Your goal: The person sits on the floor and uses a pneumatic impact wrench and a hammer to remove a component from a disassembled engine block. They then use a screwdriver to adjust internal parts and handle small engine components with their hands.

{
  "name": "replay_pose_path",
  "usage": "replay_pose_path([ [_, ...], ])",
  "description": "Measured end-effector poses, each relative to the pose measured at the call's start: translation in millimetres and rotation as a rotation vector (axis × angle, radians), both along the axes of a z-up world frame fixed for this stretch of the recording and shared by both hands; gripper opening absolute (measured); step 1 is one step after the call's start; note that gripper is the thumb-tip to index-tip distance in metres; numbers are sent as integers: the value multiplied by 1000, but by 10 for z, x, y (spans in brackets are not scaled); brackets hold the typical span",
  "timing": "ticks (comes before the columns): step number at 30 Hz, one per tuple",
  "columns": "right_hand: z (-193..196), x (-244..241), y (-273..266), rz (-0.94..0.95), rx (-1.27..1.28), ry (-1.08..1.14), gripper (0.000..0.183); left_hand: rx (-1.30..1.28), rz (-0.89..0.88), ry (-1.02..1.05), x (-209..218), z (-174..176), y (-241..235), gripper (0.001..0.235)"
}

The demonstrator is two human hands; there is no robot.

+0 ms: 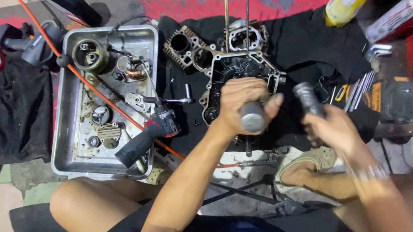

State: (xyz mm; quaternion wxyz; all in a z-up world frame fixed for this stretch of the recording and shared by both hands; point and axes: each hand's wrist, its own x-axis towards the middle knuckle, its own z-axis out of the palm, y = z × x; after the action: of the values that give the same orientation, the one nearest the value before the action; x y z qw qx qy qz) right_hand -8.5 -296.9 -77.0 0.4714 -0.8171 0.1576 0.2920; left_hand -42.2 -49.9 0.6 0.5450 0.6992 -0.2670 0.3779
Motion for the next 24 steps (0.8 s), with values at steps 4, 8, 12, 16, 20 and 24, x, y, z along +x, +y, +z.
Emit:
replay_pose_path([
  [4,1207,-1065,108,70,-57,-833,54,5,0,-73,27,-52,-126,26],
  [8,1647,-1327,530,250,-208,-1092,47,17,-9,-34,54,-112,-149,27],
  [12,1816,-1455,727,396,-325,-1106,42,-11,-3,-34,93,-141,-76,26],
  [16,2252,-1681,582,397,-354,-1145,42,-52,-61,-213,122,-82,19,23],
  [20,2177,-1670,581,306,-320,-1252,50,-25,67,-63,84,-124,-29,25],
  [24,1669,-1286,707,307,-550,-968,49,-16,250,-90,88,-157,22,21],
])
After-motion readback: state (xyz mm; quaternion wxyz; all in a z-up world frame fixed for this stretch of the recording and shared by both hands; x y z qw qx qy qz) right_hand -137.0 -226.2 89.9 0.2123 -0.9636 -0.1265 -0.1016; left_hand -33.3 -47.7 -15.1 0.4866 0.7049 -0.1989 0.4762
